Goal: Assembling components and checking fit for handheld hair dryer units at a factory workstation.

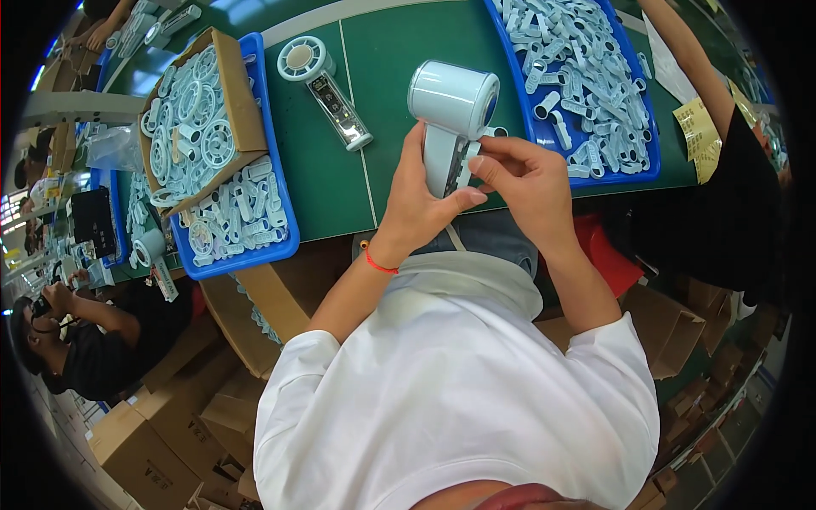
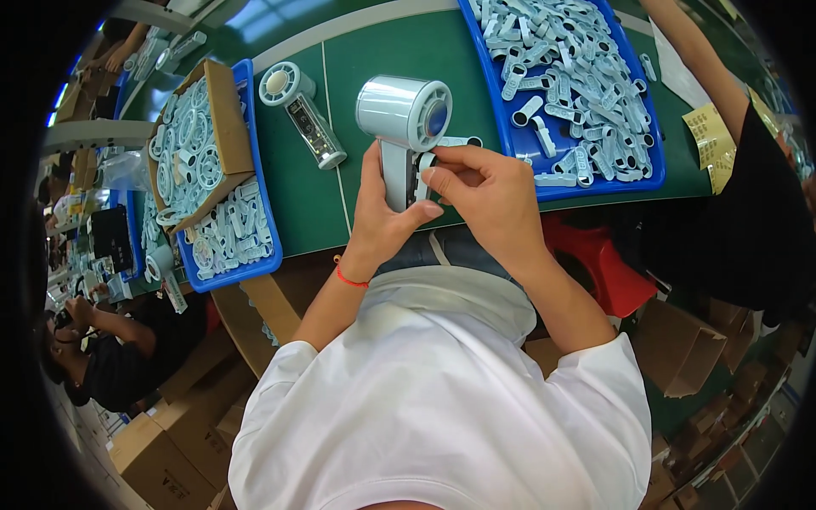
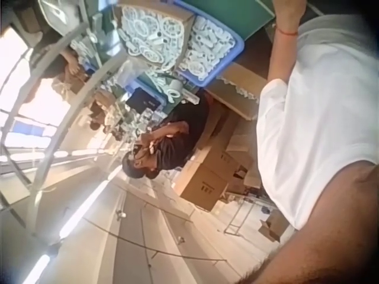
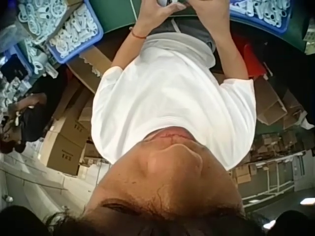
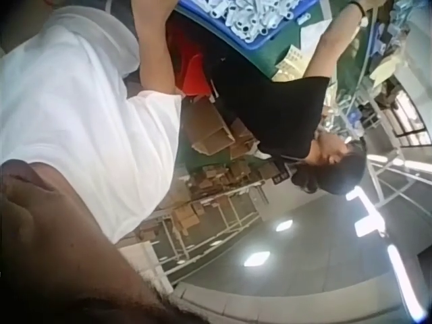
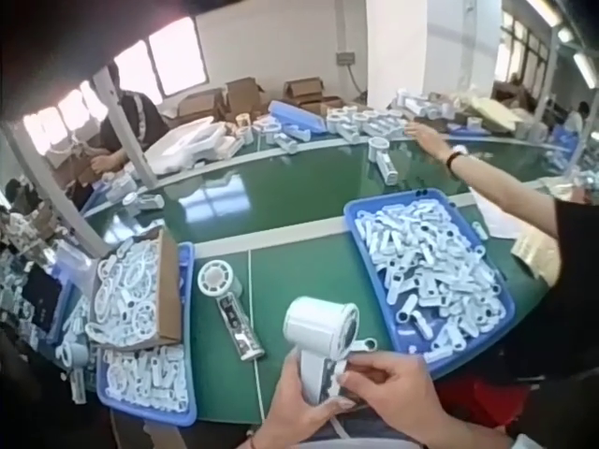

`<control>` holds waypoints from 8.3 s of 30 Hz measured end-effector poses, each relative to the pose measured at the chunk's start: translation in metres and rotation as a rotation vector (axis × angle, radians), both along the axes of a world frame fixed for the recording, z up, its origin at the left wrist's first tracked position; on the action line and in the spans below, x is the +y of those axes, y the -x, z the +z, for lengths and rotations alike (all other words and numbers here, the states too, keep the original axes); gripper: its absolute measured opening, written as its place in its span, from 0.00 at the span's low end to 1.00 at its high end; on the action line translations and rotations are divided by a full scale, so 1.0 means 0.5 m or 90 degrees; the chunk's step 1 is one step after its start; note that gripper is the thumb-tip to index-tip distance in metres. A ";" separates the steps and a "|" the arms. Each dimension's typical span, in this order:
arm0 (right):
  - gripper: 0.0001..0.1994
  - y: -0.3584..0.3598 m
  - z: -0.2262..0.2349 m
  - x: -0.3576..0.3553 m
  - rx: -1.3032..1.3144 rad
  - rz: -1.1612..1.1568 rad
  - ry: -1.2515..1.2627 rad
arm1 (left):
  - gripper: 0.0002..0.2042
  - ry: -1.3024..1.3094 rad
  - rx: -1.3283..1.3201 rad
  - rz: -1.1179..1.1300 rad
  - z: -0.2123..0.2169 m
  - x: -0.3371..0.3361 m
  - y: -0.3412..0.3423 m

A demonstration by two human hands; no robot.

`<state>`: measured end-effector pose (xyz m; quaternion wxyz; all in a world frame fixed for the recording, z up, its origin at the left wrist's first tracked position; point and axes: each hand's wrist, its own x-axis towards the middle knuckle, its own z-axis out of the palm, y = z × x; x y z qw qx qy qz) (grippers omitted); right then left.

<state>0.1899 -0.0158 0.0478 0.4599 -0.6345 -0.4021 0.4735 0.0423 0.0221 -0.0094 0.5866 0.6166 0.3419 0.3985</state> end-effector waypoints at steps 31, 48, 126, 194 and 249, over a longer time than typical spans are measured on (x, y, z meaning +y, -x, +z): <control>0.26 -0.009 -0.103 0.009 0.321 0.143 -0.030 | 0.18 0.180 -0.012 -0.094 0.025 0.006 -0.002; 0.10 0.015 -0.022 0.042 -0.596 0.217 -0.498 | 0.12 -0.192 0.125 0.186 -0.012 -0.009 0.058; 0.26 0.027 -0.064 -0.029 0.370 0.046 -0.094 | 0.33 0.110 -0.190 -0.007 0.046 -0.035 0.009; 0.17 -0.045 -0.023 0.031 0.273 0.141 -0.082 | 0.36 0.146 -0.132 0.148 0.117 0.077 0.069; 0.23 0.029 -0.076 0.048 -0.074 0.147 -0.395 | 0.38 -0.308 0.149 0.139 0.016 0.005 0.049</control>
